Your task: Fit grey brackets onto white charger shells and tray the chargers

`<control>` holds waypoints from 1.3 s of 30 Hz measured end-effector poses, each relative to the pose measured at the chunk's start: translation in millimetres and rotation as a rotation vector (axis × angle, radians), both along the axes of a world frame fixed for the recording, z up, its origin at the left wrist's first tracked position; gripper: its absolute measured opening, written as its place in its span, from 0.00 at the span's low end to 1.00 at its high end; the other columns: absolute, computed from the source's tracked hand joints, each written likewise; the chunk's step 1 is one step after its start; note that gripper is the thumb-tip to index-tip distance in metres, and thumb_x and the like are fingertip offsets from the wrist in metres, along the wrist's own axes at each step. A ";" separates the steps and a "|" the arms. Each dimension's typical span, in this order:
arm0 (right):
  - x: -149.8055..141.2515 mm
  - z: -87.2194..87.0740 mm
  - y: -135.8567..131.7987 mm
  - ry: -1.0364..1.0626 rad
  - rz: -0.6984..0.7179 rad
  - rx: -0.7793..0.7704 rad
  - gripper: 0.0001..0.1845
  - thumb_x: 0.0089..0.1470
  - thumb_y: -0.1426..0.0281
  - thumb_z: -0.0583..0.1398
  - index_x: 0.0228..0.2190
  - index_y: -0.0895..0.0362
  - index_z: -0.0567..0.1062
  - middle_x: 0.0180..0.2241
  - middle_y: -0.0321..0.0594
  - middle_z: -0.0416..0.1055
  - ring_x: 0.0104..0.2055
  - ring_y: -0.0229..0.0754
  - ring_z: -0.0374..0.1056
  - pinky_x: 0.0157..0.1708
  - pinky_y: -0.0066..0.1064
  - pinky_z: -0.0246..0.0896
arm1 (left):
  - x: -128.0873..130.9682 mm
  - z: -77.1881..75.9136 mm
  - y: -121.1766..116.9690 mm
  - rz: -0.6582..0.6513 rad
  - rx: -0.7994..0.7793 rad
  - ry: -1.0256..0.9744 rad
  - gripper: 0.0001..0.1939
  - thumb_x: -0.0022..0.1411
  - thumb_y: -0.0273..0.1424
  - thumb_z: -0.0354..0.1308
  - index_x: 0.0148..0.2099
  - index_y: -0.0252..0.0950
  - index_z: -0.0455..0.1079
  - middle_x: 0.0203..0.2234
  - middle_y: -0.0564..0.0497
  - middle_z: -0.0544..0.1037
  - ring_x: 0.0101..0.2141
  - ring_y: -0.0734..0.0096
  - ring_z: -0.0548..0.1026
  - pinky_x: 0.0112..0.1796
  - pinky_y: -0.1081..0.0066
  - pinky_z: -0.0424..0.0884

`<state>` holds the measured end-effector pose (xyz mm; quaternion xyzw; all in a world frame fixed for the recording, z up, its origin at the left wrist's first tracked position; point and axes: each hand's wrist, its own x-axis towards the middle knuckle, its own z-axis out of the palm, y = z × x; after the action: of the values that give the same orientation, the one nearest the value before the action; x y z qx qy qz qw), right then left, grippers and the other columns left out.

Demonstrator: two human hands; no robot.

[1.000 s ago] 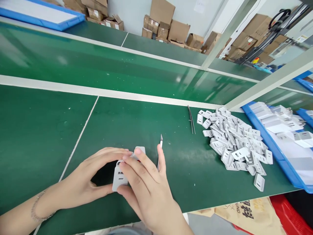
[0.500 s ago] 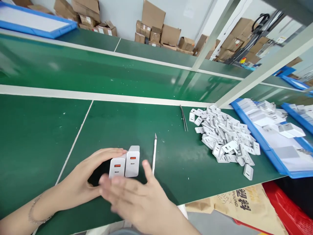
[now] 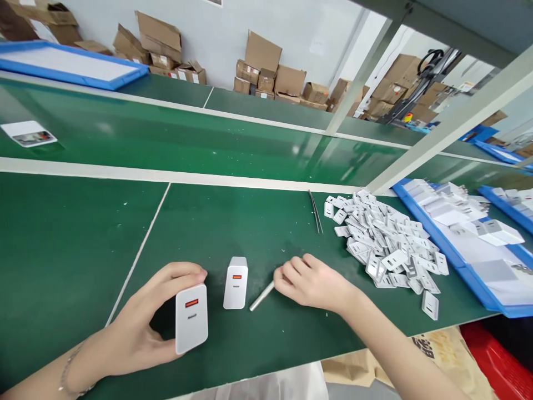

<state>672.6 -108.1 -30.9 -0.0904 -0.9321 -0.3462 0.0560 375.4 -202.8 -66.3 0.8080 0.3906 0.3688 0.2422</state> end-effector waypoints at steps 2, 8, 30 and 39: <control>8.4 10.2 -3.2 0.120 -0.019 -0.002 0.10 0.58 0.80 0.54 0.27 0.56 0.68 0.22 0.32 0.66 0.22 0.33 0.60 0.21 0.27 0.54 | 0.1 0.9 -1.8 -0.021 0.019 -0.035 0.32 0.56 0.25 0.56 0.62 0.41 0.53 0.49 0.43 0.67 0.48 0.63 0.69 0.42 0.69 0.72; -35.6 12.1 -56.8 1.414 -0.055 -0.945 0.06 0.62 0.77 0.51 0.37 0.56 0.66 0.23 0.35 0.66 0.22 0.36 0.65 0.18 0.25 0.62 | 3.3 6.9 -2.5 -0.037 0.001 -0.071 0.36 0.49 0.20 0.54 0.62 0.40 0.53 0.44 0.46 0.69 0.45 0.63 0.67 0.41 0.67 0.71; -80.4 2.2 -76.7 1.212 0.064 -1.425 0.08 0.57 0.76 0.49 0.34 0.56 0.66 0.29 0.38 0.62 0.29 0.38 0.59 0.29 0.31 0.55 | -0.7 4.6 -7.5 -0.083 -0.139 -0.143 0.39 0.44 0.20 0.49 0.61 0.39 0.56 0.44 0.47 0.68 0.44 0.63 0.68 0.46 0.62 0.68; -73.5 6.8 -71.3 1.040 0.058 -1.395 0.11 0.51 0.80 0.49 0.34 0.56 0.66 0.30 0.37 0.63 0.31 0.38 0.60 0.31 0.31 0.56 | 0.2 1.7 -9.1 -0.042 -0.106 -0.101 0.38 0.44 0.21 0.49 0.61 0.40 0.56 0.46 0.48 0.69 0.47 0.62 0.69 0.49 0.60 0.67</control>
<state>599.1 -179.4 -24.1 -0.2270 -0.7895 0.3907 0.4153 375.6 -211.8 -64.6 0.7825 0.3796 0.3828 0.3116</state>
